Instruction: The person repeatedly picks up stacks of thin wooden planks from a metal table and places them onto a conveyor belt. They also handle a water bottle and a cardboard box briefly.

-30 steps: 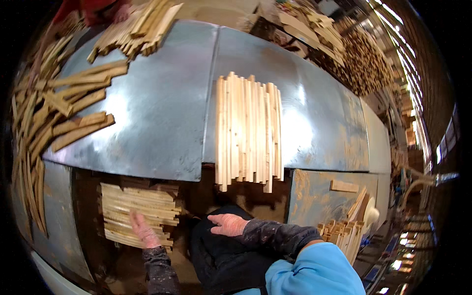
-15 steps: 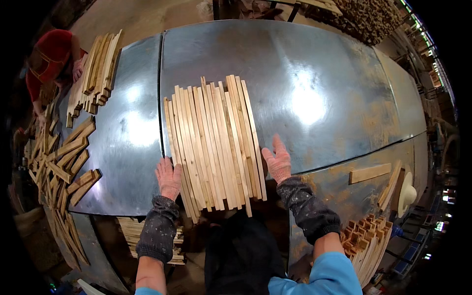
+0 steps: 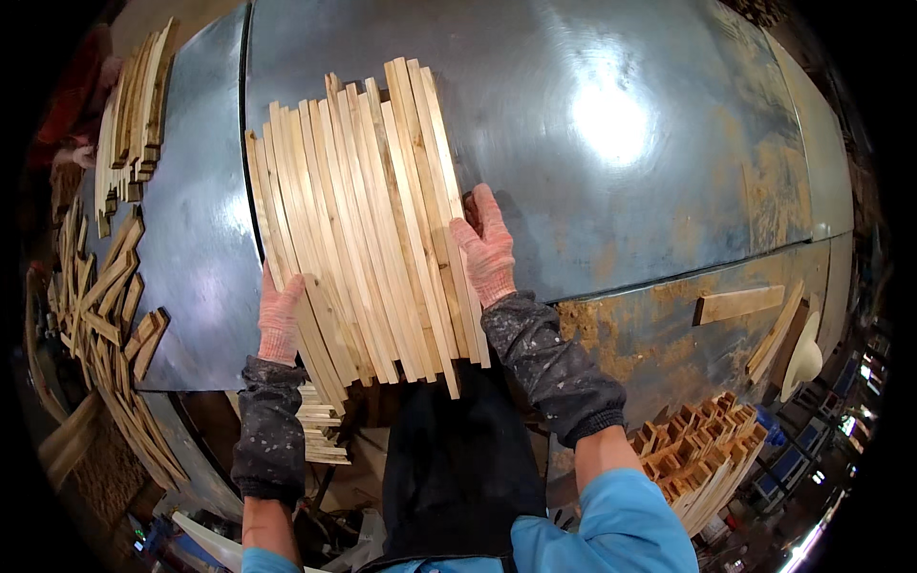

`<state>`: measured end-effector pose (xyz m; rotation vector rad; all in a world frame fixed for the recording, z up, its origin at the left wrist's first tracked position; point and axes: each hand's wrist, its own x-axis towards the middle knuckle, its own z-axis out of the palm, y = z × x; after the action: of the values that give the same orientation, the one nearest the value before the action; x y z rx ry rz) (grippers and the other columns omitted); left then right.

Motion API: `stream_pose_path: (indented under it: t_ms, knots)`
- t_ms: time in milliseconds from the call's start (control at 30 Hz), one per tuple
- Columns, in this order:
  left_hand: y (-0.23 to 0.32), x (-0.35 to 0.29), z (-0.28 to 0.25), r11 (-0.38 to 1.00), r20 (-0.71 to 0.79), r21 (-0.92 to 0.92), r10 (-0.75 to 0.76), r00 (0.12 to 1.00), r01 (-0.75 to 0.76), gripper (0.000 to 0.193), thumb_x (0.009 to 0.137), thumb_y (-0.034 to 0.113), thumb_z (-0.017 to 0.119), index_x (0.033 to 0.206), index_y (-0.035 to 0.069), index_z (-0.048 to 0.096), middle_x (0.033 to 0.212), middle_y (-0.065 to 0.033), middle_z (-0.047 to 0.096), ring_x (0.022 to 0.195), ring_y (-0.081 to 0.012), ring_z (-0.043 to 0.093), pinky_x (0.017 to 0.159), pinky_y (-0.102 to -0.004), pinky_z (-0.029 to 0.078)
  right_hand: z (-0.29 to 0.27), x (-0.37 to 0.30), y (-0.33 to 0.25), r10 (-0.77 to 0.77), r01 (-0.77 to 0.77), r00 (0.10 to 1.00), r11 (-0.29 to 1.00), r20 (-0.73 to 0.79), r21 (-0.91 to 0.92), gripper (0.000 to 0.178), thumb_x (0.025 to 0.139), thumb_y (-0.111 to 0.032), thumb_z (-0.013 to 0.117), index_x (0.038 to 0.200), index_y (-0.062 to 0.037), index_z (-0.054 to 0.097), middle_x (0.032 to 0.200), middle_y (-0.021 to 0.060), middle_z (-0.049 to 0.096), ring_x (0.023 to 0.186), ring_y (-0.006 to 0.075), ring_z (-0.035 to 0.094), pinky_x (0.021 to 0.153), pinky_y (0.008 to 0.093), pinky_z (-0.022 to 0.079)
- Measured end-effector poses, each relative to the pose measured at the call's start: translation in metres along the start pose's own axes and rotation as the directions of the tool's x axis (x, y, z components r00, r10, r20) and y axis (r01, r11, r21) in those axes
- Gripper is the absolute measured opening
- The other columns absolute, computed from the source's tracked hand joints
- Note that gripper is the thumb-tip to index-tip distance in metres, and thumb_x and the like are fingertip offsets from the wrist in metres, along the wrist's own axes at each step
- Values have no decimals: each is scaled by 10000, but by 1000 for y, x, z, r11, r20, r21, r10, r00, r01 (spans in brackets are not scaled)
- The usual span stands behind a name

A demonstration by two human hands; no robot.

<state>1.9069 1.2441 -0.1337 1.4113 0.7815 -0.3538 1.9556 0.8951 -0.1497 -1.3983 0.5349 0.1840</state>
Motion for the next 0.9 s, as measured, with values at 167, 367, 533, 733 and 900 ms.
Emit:
stream_pose_path:
  t_ms: [167,367,533,733,900]
  knots:
    - [19,-4,-4,983,118,-146,-91,989,108,942,932,132,814,1683,51,251,1470,-202,584,1290,-284,644,1073,-440,584,5,4,-28,175,-170,983,982,57,-79,892,977,-176,796,1682,37,291,1624,244,479,1467,302,513,1225,379,427]
    - [16,-2,-6,951,178,-249,-140,974,183,882,847,90,869,1588,25,395,1286,-167,693,1125,-269,728,1017,-436,614,12,21,-50,318,-267,925,933,209,-241,890,876,-192,894,1599,28,423,1414,186,654,1284,261,637,1177,382,470]
    - [21,-15,-14,924,224,-317,-146,964,214,854,842,111,861,1573,8,432,1251,-133,696,1097,-229,715,1037,-406,582,15,14,-59,430,-371,873,892,229,-261,832,834,-246,932,1517,-18,517,1305,150,693,1233,259,655,1161,394,476]
    - [30,-14,-27,925,268,-366,2,963,101,842,872,133,857,1572,5,405,1341,-165,653,1177,-253,690,1079,-407,564,33,17,-73,393,-324,891,902,230,-285,756,879,-247,881,1501,-7,525,1301,152,694,1231,264,670,1124,432,518]
    - [27,-21,-37,893,183,-449,121,976,-26,803,895,90,852,1561,11,411,1352,-167,653,1208,-258,689,1082,-414,575,46,21,-90,261,-194,868,961,421,-196,708,900,-248,851,1476,9,528,1291,176,698,1127,262,723,1015,408,598]
